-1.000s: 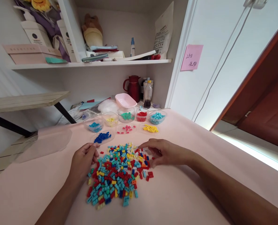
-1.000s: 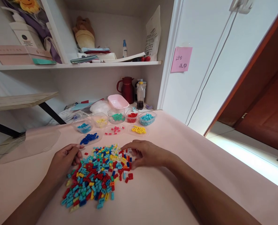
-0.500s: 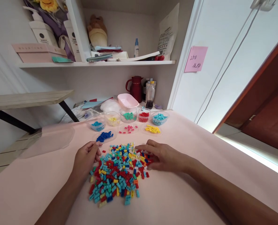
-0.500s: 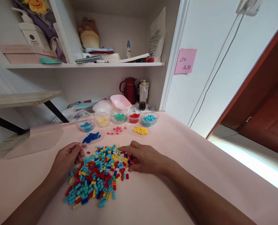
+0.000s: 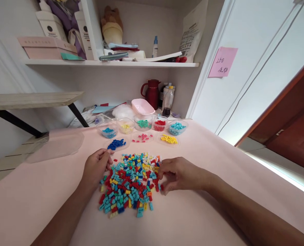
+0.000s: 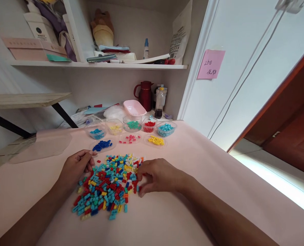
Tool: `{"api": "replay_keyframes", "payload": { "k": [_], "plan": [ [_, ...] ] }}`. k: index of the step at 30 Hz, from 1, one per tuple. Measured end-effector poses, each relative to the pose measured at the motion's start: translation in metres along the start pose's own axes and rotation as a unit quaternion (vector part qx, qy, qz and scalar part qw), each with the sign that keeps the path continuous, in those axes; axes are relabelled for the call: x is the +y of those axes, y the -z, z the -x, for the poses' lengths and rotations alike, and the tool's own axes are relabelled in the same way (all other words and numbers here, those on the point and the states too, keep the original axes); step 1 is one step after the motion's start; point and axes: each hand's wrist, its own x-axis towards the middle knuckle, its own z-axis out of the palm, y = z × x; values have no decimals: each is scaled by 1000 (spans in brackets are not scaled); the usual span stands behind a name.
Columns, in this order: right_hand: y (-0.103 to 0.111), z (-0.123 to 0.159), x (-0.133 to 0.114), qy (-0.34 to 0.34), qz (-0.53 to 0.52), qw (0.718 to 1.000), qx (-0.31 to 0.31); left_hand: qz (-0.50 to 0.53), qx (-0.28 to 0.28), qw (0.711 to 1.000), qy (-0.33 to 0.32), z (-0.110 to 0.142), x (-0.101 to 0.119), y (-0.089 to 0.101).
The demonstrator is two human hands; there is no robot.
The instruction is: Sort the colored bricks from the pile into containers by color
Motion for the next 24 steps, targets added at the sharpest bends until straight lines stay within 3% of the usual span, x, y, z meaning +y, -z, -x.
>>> {"api": "replay_keyframes", "payload": {
  "k": [7,13,24],
  "plan": [
    [2,1,1,-12,87,994,63,5,9,1000,-2,2,2,-1],
    [1,2,-1,47,-4,999,7,1,7,1000,0,3,3,-2],
    [1,3,4,37,-20,999,-29,1,5,1000,13,3,3,-2]
  ]
}}
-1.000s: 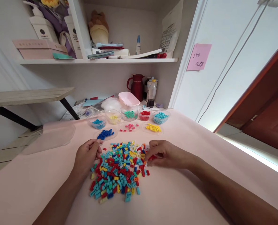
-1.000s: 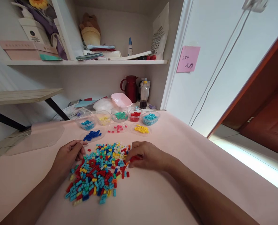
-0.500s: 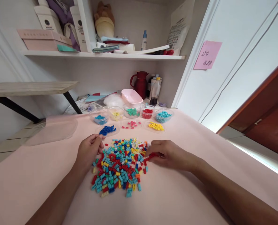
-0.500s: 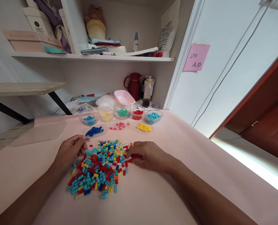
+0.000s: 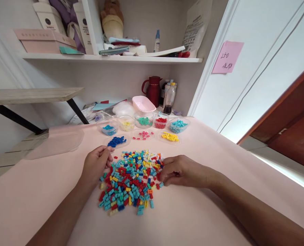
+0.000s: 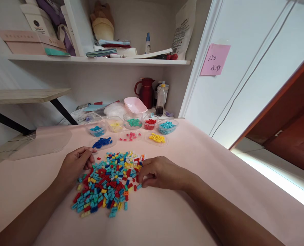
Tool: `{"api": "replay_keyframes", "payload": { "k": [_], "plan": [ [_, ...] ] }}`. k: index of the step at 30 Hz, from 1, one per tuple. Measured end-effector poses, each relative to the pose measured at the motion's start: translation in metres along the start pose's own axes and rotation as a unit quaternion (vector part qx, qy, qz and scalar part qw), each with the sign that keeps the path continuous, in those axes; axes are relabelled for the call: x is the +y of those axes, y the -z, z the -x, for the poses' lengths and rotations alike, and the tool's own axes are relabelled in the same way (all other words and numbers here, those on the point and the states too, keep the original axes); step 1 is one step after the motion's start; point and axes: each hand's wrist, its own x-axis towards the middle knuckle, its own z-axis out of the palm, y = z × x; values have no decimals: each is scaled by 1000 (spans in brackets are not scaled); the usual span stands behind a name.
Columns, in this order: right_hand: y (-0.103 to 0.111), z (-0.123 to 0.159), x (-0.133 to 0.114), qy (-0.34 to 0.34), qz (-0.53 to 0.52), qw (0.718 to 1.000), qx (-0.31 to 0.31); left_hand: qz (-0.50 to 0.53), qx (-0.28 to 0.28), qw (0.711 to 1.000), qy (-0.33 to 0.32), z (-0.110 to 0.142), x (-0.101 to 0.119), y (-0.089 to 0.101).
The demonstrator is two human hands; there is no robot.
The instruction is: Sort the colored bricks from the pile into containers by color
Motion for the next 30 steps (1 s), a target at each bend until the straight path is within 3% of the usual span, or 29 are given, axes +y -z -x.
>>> {"api": "replay_keyframes", "payload": {
  "k": [11,18,26,30],
  "plan": [
    [-3,-6,-5,2,-26,999,-20,1,1,1000,2,0,1,1],
    [10,4,0,-96,-18,994,-45,-14,0,1000,-4,-2,-2,2],
    [24,14,10,-147,21,989,8,-3,-9,1000,3,-7,-6,5],
    [29,15,8,-117,-13,993,23,-5,-8,1000,-1,-8,-7,6]
  ]
}}
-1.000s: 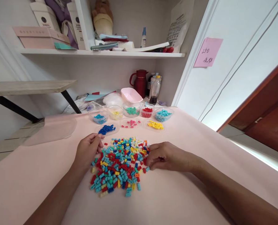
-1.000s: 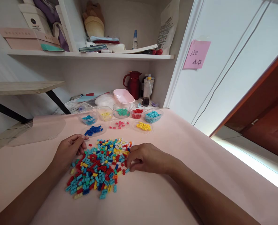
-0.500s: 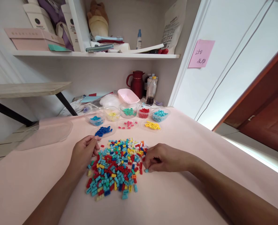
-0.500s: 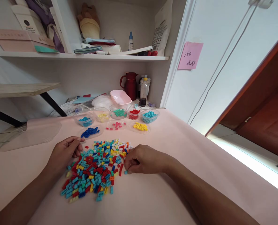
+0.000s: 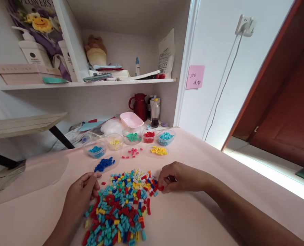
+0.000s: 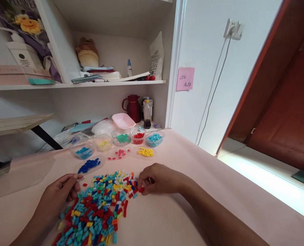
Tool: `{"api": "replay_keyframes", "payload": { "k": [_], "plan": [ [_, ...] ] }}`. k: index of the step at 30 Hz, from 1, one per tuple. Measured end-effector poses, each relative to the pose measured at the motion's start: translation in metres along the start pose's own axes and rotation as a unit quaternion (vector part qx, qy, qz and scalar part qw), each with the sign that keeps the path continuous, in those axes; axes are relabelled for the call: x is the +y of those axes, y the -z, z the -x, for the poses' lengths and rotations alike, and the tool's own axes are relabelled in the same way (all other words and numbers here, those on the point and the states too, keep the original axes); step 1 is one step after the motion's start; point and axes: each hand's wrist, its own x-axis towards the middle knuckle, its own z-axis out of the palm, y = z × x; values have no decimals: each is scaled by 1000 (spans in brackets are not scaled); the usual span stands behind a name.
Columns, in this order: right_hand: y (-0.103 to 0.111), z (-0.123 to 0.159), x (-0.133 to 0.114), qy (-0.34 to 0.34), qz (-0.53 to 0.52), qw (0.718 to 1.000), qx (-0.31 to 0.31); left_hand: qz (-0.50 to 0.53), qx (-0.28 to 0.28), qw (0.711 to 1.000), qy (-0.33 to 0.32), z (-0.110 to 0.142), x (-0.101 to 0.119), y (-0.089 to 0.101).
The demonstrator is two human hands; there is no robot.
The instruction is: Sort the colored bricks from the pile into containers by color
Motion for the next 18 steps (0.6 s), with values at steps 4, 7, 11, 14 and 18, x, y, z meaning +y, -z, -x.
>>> {"api": "replay_keyframes", "payload": {
  "k": [4,7,11,14,18],
  "plan": [
    [-3,-3,-4,36,7,999,3,-5,0,1000,0,0,0,0],
    [-7,-5,-4,44,15,999,-15,-4,-3,1000,2,1,1,0],
    [-8,-5,-2,47,10,999,-23,-5,-6,1000,-1,2,3,-1],
    [-8,-4,-2,41,15,999,-10,-6,-4,1000,0,3,5,-2],
    [-11,-7,-5,29,33,999,-19,-3,-4,1000,6,4,5,-1]
  ]
}}
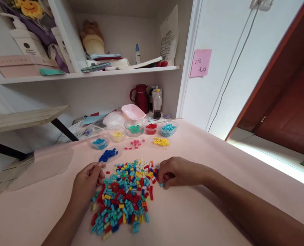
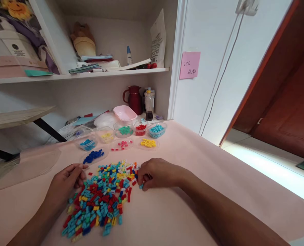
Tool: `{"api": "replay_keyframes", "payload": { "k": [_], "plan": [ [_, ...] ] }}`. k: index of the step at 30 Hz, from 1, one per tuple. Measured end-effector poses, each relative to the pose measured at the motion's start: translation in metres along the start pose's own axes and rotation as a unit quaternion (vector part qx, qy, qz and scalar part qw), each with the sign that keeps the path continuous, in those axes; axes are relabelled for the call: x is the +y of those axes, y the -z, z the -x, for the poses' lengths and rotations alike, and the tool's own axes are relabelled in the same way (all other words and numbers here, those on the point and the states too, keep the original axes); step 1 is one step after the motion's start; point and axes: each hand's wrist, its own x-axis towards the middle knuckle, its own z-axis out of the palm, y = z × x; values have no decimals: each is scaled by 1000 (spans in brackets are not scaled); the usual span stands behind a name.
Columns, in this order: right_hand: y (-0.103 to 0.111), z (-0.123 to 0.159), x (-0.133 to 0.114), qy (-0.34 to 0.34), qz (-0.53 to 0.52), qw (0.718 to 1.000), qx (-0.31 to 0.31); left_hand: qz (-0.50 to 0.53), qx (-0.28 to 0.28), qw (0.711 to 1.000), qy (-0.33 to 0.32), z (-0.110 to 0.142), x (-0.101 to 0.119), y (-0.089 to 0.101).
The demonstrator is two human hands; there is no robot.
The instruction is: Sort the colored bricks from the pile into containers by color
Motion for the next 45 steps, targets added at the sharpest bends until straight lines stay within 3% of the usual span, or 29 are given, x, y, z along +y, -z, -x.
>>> {"api": "replay_keyframes", "payload": {
  "k": [8,11,13,17,21,25,28,32,35,39,45],
  "plan": [
    [-5,-2,-4,5,32,999,29,26,11,999,20,-3,-2,1],
    [9,-8,10,-33,30,996,73,42,10,999,25,-5,-5,0],
    [27,-15,25,-49,19,989,138,47,7,999,24,-7,-8,0],
    [69,-31,60,-131,-49,922,362,52,5,998,25,-7,-10,0],
    [87,-31,84,-177,-88,868,456,65,7,997,33,-6,-6,-1],
    [71,-19,82,-195,-166,828,500,52,6,998,28,-4,-3,-2],
    [53,-11,67,-193,-227,840,454,41,10,999,9,-3,-2,-1],
    [34,-5,48,-215,-219,925,226,33,4,999,13,-2,-1,0],
    [23,-4,41,-233,-123,956,129,32,4,999,23,-3,0,0],
    [10,-8,29,-201,-76,972,93,15,0,1000,-2,-2,1,0],
    [-1,-18,1,-66,-42,988,135,9,6,1000,-3,1,1,-1]
  ]
}}
